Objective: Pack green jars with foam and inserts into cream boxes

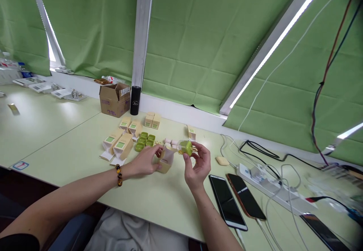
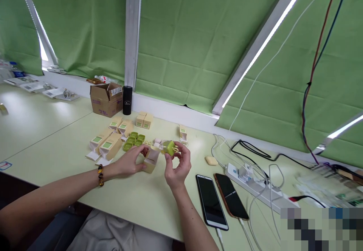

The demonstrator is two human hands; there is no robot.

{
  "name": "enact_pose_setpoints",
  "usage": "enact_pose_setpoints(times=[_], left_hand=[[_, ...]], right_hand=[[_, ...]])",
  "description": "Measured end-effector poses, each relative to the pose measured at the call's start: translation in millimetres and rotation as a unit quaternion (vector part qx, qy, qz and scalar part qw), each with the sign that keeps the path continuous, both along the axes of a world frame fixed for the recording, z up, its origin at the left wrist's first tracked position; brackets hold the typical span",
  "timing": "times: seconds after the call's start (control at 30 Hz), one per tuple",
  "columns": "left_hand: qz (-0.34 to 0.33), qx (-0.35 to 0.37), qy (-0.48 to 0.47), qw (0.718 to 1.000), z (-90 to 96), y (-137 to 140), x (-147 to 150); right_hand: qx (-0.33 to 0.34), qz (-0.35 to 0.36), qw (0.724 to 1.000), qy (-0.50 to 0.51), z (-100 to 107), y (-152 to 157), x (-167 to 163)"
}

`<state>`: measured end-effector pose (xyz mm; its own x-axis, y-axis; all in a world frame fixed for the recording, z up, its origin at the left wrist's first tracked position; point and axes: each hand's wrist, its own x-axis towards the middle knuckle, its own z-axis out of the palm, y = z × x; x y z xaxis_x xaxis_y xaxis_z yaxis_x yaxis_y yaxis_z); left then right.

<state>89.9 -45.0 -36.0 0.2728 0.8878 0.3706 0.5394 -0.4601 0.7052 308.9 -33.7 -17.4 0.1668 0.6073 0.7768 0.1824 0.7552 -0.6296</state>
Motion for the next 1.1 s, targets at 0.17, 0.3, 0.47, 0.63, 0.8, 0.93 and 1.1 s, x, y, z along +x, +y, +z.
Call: enact_pose_setpoints(times=[0.17, 0.3, 0.47, 0.63, 0.8, 0.93, 1.1], left_hand=[[-0.034, 0.031, 0.023, 0.999, 0.8, -4.3, 1.0], [-0.032, 0.071, -0.001, 0.997, 1.7, -4.7, 1.3], [-0.043, 0.205, -0.067, 0.976, 10.2, -9.6, -0.2], [-0.077, 0.211, -0.029, 0.974, 7.0, -10.1, 1.7], [-0.058, 0.161, -0.032, 0.985, -5.3, -4.0, 6.4], [-0.044, 0.138, -0.055, 0.988, -3.5, -4.3, 8.8], [-0.015, 0.089, -0.114, 0.989, -2.4, -1.7, 6.6]], right_hand=[[-0.014, -0.005, 1.0, 0.013, -2.2, -0.8, -1.8], [-0.014, -0.003, 1.0, 0.015, -3.7, -2.2, -3.9], [0.006, 0.012, 0.999, 0.031, -8.1, -2.7, -7.6], [0.03, 0.033, 0.999, 0.019, -13.3, -3.0, -9.8], [0.036, 0.061, 0.997, -0.019, -15.7, -8.1, -14.6], [0.03, 0.1, 0.992, -0.067, -17.9, -10.1, -18.6], [-0.003, 0.137, 0.985, -0.108, -24.6, -4.7, -15.5]])
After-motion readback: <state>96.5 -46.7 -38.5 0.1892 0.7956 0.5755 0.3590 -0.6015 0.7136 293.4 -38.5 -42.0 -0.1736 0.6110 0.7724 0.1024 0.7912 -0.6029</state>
